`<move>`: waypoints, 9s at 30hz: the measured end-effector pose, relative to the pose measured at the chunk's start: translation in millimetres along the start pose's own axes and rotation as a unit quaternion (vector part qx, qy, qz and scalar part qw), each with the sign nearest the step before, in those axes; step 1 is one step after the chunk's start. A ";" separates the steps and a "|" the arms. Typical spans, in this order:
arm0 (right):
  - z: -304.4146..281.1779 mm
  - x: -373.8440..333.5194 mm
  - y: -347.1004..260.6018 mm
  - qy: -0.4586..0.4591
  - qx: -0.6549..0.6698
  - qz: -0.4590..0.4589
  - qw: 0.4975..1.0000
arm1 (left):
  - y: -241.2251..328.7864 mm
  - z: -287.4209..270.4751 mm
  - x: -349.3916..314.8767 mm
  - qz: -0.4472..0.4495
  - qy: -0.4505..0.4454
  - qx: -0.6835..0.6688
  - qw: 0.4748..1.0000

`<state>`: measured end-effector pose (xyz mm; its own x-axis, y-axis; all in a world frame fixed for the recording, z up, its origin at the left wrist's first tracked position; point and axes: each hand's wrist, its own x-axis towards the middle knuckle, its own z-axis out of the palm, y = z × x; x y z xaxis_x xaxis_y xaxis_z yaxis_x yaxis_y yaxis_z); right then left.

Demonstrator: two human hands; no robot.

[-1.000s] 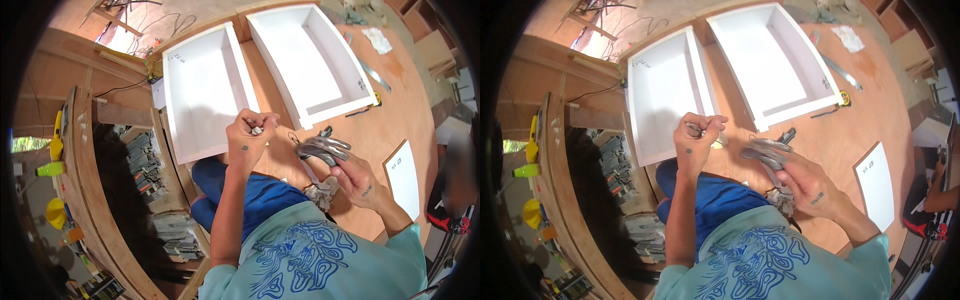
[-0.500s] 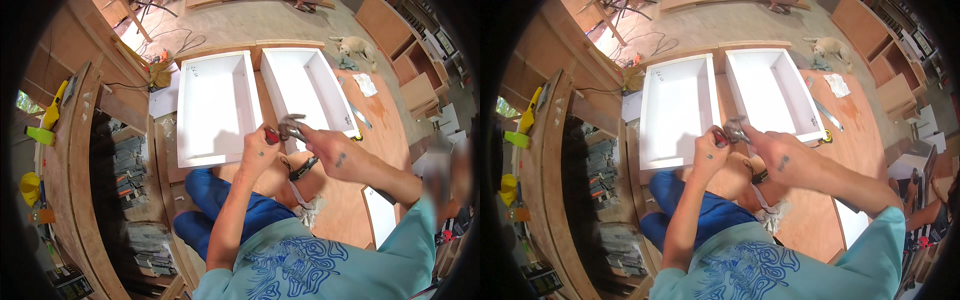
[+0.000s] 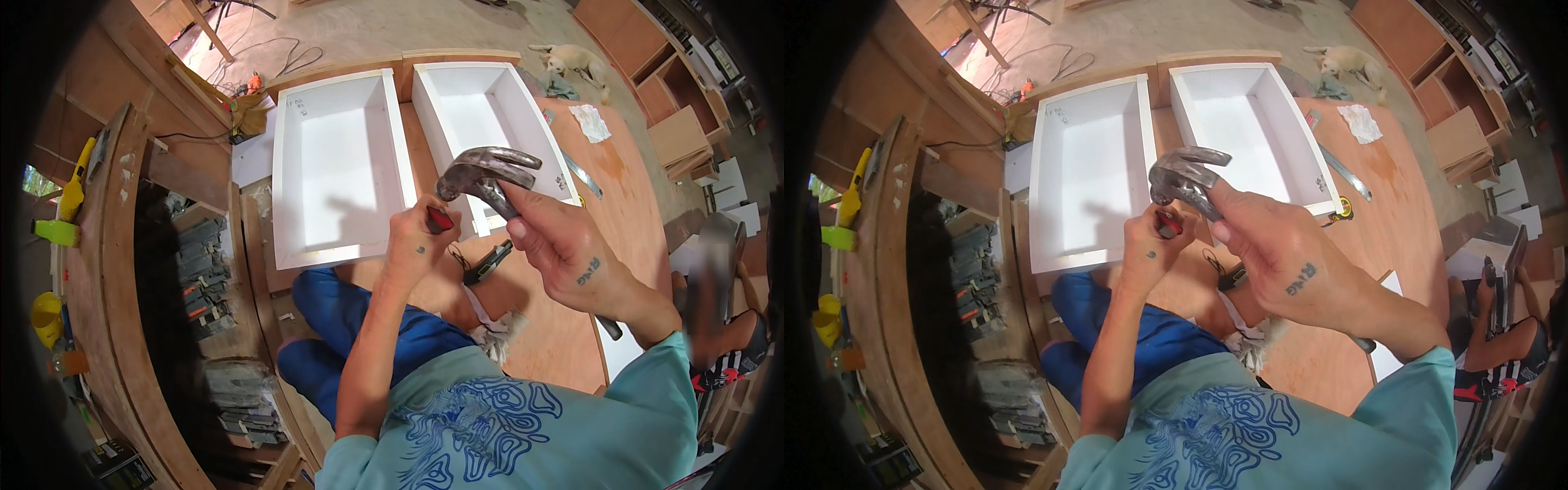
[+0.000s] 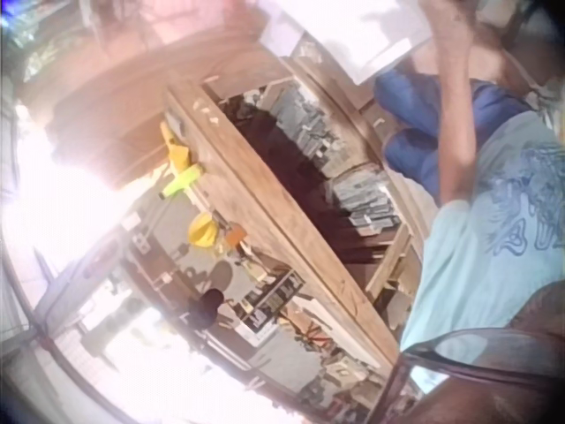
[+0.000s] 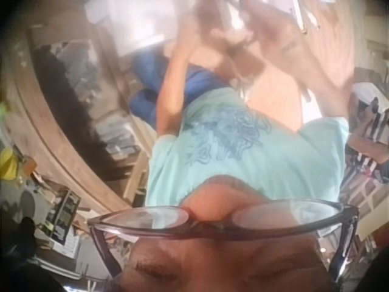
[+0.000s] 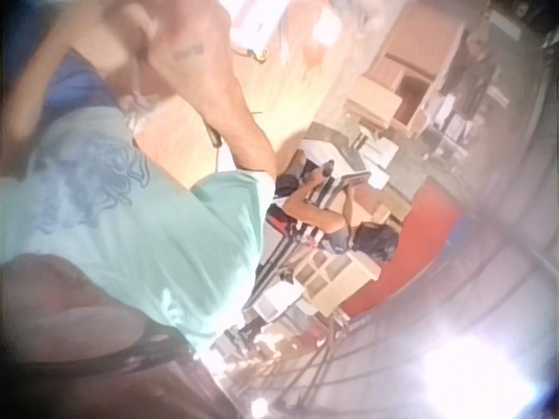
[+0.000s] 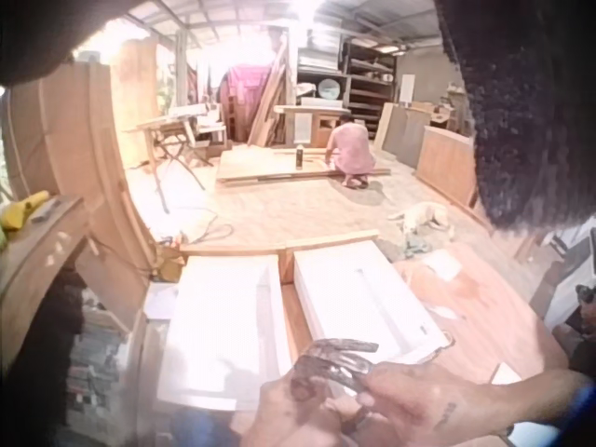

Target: The person is assembling two white wooden boxes on the floor. They use a hammer to drive nails into the box edges and a red sanding block to smooth the surfaces. The person repeatedly hammers nails and sands the boxes throughout the clip.

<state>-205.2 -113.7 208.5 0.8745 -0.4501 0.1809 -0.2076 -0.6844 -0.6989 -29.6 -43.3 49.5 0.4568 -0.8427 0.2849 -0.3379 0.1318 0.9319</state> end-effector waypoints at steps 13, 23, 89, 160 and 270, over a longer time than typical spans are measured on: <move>35.9 -27.5 28.7 0.030 0.087 0.066 0.994 | 23.7 -18.9 8.2 -0.164 -0.134 -0.009 0.977; 27.1 -34.0 17.2 0.072 0.063 -0.017 0.995 | 27.9 -15.8 6.2 -0.134 -0.143 -0.003 0.981; 99.6 -286.2 252.1 0.525 0.475 0.451 0.544 | -52.5 -59.8 -12.3 0.133 0.059 0.244 0.959; 216.9 1.9 168.6 0.257 0.046 -0.085 0.962 | -64.3 -23.7 -47.8 0.015 0.024 0.225 0.974; 153.8 -40.0 100.3 0.187 0.132 0.142 0.963 | -76.3 -64.4 31.3 0.138 -0.390 0.142 0.899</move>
<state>-193.6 -76.1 24.7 0.5698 -0.8064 0.1582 -0.2534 -0.3555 -0.8997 63.5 -46.1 1.8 -0.3552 -0.9226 0.1503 -0.5965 0.3475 0.7235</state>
